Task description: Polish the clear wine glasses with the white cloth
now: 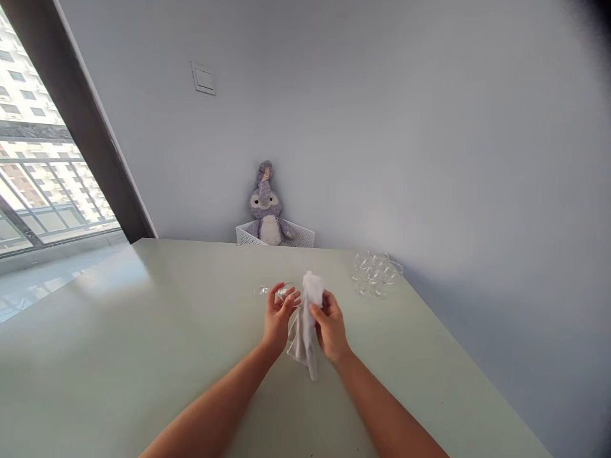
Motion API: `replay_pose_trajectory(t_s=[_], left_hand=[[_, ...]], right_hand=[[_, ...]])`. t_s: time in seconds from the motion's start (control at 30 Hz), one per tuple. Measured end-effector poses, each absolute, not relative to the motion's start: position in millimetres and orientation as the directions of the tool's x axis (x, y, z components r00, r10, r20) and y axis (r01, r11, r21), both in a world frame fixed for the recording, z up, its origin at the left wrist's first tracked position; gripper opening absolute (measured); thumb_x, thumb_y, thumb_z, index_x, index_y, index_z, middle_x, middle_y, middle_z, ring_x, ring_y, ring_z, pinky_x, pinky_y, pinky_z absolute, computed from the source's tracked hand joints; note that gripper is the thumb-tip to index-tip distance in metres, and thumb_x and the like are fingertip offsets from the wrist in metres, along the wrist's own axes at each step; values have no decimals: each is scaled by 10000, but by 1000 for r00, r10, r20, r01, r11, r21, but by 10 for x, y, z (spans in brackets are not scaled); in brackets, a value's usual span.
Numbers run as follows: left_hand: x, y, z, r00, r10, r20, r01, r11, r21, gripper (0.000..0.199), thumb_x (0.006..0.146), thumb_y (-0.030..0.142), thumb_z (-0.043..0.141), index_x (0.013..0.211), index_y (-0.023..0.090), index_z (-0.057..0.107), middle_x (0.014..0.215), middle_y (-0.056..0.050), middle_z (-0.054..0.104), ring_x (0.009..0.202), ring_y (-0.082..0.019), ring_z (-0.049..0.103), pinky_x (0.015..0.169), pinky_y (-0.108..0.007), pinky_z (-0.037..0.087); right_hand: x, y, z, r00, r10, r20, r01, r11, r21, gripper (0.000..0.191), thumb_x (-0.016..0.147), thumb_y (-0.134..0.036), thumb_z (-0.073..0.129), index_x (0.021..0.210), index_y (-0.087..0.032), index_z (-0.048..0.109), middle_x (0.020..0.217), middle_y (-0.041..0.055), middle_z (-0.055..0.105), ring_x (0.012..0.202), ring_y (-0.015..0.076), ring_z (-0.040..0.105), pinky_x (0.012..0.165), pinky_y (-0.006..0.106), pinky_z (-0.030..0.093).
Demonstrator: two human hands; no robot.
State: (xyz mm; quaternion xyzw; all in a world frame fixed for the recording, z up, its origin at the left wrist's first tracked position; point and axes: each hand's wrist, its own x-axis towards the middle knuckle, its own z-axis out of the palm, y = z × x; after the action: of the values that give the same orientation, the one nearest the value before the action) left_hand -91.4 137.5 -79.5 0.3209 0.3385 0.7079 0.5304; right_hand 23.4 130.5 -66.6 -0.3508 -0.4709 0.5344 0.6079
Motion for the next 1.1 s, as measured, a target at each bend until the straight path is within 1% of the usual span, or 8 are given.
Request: replay_pose_trajectory(t_s=[0.17, 0.27, 0.43, 0.57, 0.67, 0.8, 0.93, 1.1], left_hand=[[-1001, 1296, -775, -252, 966, 50, -428, -158, 890, 507, 767, 424, 527, 1222, 266, 368, 1043, -73, 585, 880, -174, 609, 764, -325, 485], [-1007, 1274, -766, -243, 967, 83, -353, -168, 921, 550, 740, 428, 558, 1231, 246, 391, 1020, -68, 589, 804, -155, 605, 692, -280, 484], [-1009, 1294, -798, -22, 993, 118, -204, -120, 972, 565, 702, 397, 614, 1205, 196, 454, 782, -5, 593, 685, -115, 549, 644, -232, 441], [-1198, 1363, -711, 181, 977, 112, -110, -93, 990, 603, 697, 406, 617, 1239, 201, 453, 813, -26, 606, 772, -151, 550, 742, -283, 428], [-1315, 1400, -657, 288, 945, 156, -186, -104, 977, 648, 669, 364, 659, 1257, 214, 433, 946, -64, 604, 848, -171, 552, 802, -313, 418], [-1327, 1445, -721, 211, 974, 80, -150, -48, 987, 527, 716, 448, 579, 1151, 155, 529, 800, -49, 610, 731, -157, 565, 720, -312, 462], [-1305, 1467, -769, 151, 988, -38, 58, 30, 998, 540, 778, 555, 399, 1044, 131, 603, 709, -36, 593, 627, -141, 536, 583, -275, 461], [-1316, 1398, -655, 354, 930, 100, -147, -50, 988, 551, 765, 412, 534, 1262, 205, 416, 903, -49, 603, 788, -146, 552, 739, -287, 442]], right_hand=[[144, 1120, -567, -341, 916, 212, -301, 107, -948, 362, 823, -411, 447, 1123, -213, 492, 787, 19, 560, 596, 123, 494, 551, 255, 429], [159, 1173, -661, -359, 907, 223, -193, 161, -968, 348, 833, -406, 442, 1117, -217, 508, 692, -3, 547, 575, 122, 498, 563, 259, 441], [249, 1373, -832, -317, 895, 315, 51, 347, -936, 257, 736, -358, 593, 958, -230, 621, 953, 48, 600, 837, 184, 565, 702, 295, 478], [286, 1440, -846, -417, 909, 17, -152, -51, -987, 244, 747, -384, 577, 894, -192, 612, 596, -6, 582, 466, 120, 545, 445, 243, 461], [254, 1382, -822, -428, 901, -74, -400, -262, -878, 281, 779, -413, 532, 923, -176, 575, 495, -43, 521, 392, 85, 488, 406, 203, 426], [155, 1241, -863, -408, 911, 54, -216, -39, -976, 307, 733, -358, 599, 998, -206, 571, 677, -1, 609, 551, 120, 556, 511, 235, 460], [121, 1234, -928, -291, 944, 157, 24, 172, -985, 176, 681, -329, 653, 799, -200, 626, 655, 11, 609, 573, 143, 563, 565, 260, 459], [206, 1387, -869, -365, 926, -94, -426, -256, -867, 257, 735, -419, 587, 815, -176, 566, 524, -37, 549, 390, 100, 508, 416, 225, 422]])
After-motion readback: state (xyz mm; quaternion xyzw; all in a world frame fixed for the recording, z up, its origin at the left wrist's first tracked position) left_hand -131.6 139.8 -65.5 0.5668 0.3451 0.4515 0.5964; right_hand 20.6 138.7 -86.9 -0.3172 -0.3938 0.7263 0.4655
